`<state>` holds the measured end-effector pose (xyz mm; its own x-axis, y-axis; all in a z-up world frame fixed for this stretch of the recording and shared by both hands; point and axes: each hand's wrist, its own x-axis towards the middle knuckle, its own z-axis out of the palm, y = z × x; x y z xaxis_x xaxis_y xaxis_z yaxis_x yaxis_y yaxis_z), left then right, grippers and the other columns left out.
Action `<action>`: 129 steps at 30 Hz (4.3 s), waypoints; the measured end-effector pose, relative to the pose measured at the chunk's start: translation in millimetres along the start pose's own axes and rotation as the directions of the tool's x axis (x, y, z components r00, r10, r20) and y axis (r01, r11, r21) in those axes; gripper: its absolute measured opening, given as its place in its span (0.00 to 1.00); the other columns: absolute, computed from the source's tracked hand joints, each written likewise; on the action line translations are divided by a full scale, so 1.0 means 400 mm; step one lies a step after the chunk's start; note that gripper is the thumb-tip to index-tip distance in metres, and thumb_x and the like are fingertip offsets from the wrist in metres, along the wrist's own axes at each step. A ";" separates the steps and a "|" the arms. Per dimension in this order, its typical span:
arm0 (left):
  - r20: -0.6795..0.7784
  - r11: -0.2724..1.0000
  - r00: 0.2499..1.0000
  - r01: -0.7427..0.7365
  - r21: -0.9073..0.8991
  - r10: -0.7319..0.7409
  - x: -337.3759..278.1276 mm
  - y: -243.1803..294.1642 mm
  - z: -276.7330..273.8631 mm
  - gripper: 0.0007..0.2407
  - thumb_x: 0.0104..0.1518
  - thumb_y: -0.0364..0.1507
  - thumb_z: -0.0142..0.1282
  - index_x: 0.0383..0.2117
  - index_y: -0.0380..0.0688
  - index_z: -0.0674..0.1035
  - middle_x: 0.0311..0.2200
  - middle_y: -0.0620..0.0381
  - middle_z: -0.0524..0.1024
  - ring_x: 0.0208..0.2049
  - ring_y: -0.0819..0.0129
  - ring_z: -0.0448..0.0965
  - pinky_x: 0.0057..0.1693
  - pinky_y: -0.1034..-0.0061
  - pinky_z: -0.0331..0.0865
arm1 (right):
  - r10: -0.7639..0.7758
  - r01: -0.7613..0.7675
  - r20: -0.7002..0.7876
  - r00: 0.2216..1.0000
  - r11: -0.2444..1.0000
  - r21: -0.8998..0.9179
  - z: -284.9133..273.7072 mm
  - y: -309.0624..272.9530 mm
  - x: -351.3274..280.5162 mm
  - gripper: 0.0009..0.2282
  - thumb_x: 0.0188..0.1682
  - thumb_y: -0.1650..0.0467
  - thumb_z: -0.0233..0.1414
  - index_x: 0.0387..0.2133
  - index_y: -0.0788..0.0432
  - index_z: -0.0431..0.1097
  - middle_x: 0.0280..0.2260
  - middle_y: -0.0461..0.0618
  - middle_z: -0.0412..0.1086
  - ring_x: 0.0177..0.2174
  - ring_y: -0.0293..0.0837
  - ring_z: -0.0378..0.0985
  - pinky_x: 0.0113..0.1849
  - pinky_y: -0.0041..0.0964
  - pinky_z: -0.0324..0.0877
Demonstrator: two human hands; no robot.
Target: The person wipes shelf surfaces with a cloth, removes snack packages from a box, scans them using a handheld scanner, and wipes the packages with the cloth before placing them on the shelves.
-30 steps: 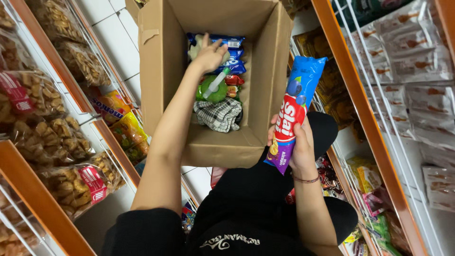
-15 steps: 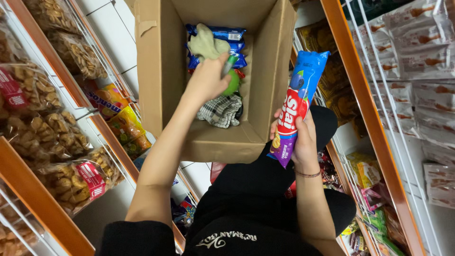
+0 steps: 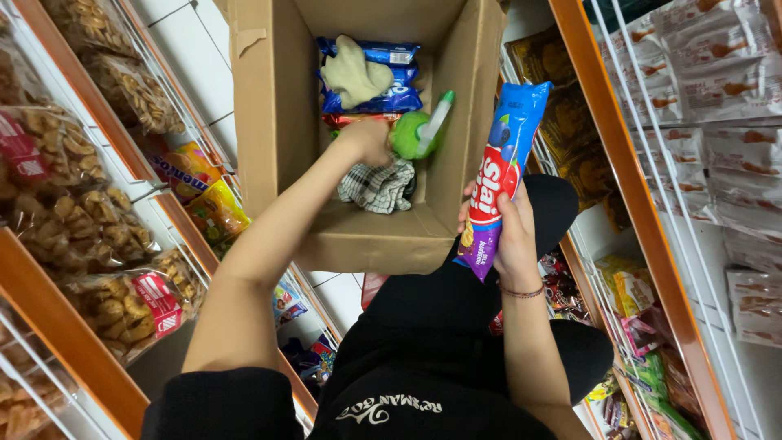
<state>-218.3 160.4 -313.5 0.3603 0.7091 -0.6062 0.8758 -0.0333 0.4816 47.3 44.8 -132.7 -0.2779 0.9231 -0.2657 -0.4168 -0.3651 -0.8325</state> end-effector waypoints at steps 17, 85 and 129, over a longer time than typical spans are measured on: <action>-0.113 0.997 0.991 -0.073 0.019 0.075 -0.153 0.072 -0.123 0.14 0.45 0.30 0.59 0.37 0.39 0.84 0.36 0.39 0.81 0.40 0.46 0.83 0.47 0.59 0.76 | 0.015 -0.015 0.001 1.000 1.000 -0.017 -0.001 0.013 0.004 0.20 0.63 0.63 0.41 0.61 0.64 0.55 0.43 0.61 0.69 0.37 0.49 0.78 0.35 0.43 0.77; -0.737 0.655 0.175 -0.618 0.434 0.653 -0.593 0.404 -0.068 0.26 0.52 0.44 0.65 0.61 0.69 0.78 0.68 0.65 0.58 0.67 0.51 0.45 0.69 0.60 0.61 | -0.127 0.072 0.145 0.981 0.940 0.332 0.163 -0.090 -0.004 0.28 0.61 0.55 0.37 0.70 0.58 0.54 0.59 0.62 0.66 0.55 0.57 0.73 0.53 0.51 0.73; -0.169 0.891 0.983 0.137 0.433 -0.069 0.003 0.079 0.122 0.15 0.55 0.31 0.58 0.48 0.47 0.84 0.61 0.47 0.71 0.62 0.50 0.69 0.63 0.42 0.55 | 0.186 -0.186 -0.020 0.982 0.959 -0.214 0.060 -0.078 -0.025 0.32 0.57 0.55 0.47 0.66 0.69 0.55 0.45 0.61 0.72 0.32 0.44 0.77 0.32 0.35 0.74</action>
<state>-174.5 125.8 -329.9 0.2397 0.8183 -0.5224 0.9687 -0.2377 0.0721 42.3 44.1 -92.6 -0.3333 0.8412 -0.4257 -0.1626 -0.4961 -0.8529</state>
